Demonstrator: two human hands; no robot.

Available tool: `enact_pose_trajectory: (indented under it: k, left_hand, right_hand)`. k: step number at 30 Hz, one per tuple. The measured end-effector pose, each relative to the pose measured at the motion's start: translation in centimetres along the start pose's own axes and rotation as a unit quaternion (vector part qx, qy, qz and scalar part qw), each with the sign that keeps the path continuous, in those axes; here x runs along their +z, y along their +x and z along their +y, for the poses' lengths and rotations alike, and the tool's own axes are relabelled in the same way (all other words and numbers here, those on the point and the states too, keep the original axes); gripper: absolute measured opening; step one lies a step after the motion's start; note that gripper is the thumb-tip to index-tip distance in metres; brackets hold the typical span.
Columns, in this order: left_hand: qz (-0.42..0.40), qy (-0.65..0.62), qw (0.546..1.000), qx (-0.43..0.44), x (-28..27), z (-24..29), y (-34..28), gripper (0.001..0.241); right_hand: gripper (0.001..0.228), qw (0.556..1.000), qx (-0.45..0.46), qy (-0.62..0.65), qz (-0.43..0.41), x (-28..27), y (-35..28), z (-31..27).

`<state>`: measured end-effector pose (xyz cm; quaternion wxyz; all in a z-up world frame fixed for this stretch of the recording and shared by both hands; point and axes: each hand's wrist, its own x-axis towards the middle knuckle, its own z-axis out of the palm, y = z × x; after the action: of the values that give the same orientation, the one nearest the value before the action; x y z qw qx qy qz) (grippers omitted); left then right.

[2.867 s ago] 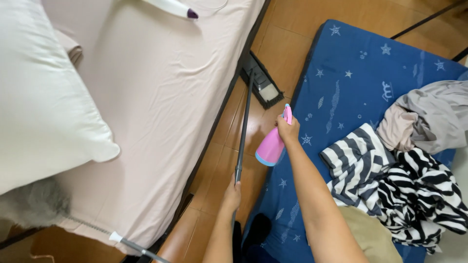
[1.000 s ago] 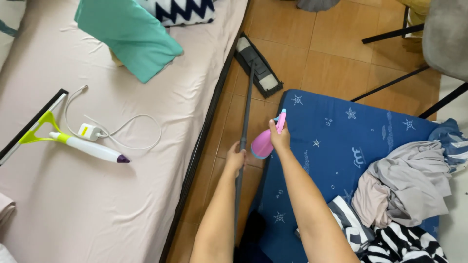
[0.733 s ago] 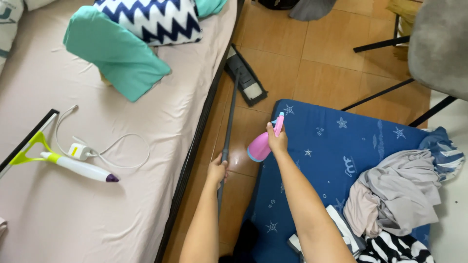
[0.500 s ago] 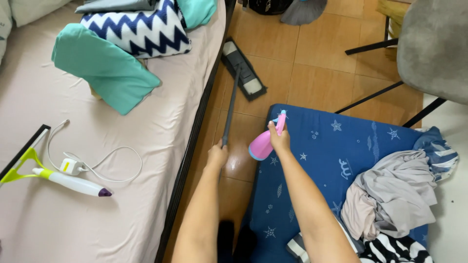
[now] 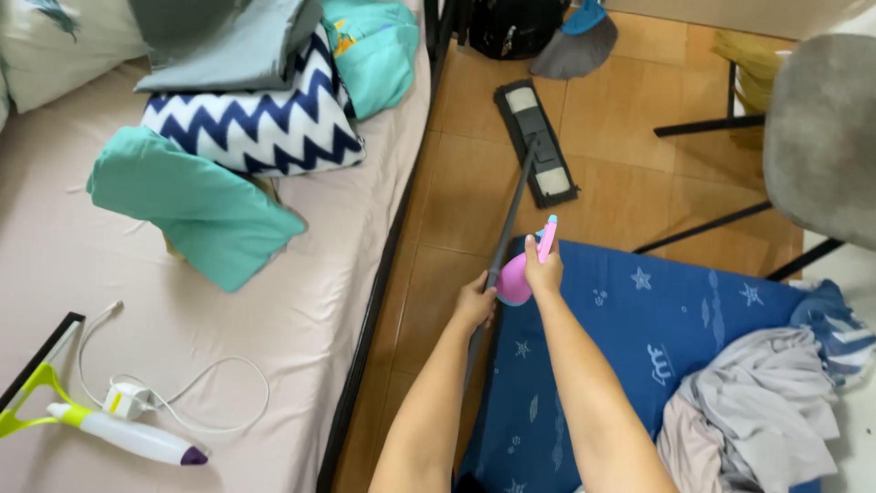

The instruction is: The person sweeps the floor with a broom and dustpan, collecting debris into the dustpan. They then use a spray bottle to apply liquid to the floor and mop the area with a flat mop.

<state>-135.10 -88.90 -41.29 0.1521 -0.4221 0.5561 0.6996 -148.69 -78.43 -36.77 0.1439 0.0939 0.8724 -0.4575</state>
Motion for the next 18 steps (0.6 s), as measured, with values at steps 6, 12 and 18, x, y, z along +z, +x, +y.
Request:
enact_pose_trajectory:
  k: [6,12,18]
  left_hand:
    - [0.035,-0.086,0.994,-0.062,-6.7,1.7,-3.2,0.064]
    - [0.098,-0.041,0.994,-0.035,-12.9,5.4,0.8,0.06]
    - [0.112,0.2,0.972,0.059,-11.3,13.2,4.1,0.058]
  right_hand:
    - [0.063,0.998,-0.043,0.05,-0.023,3.5,3.5,-1.4]
    - [0.064,0.995,-0.044,0.062,-0.06,4.1,3.4,-3.6]
    - [0.065,0.996,-0.036,0.054,-0.056,3.6,4.4,-2.3]
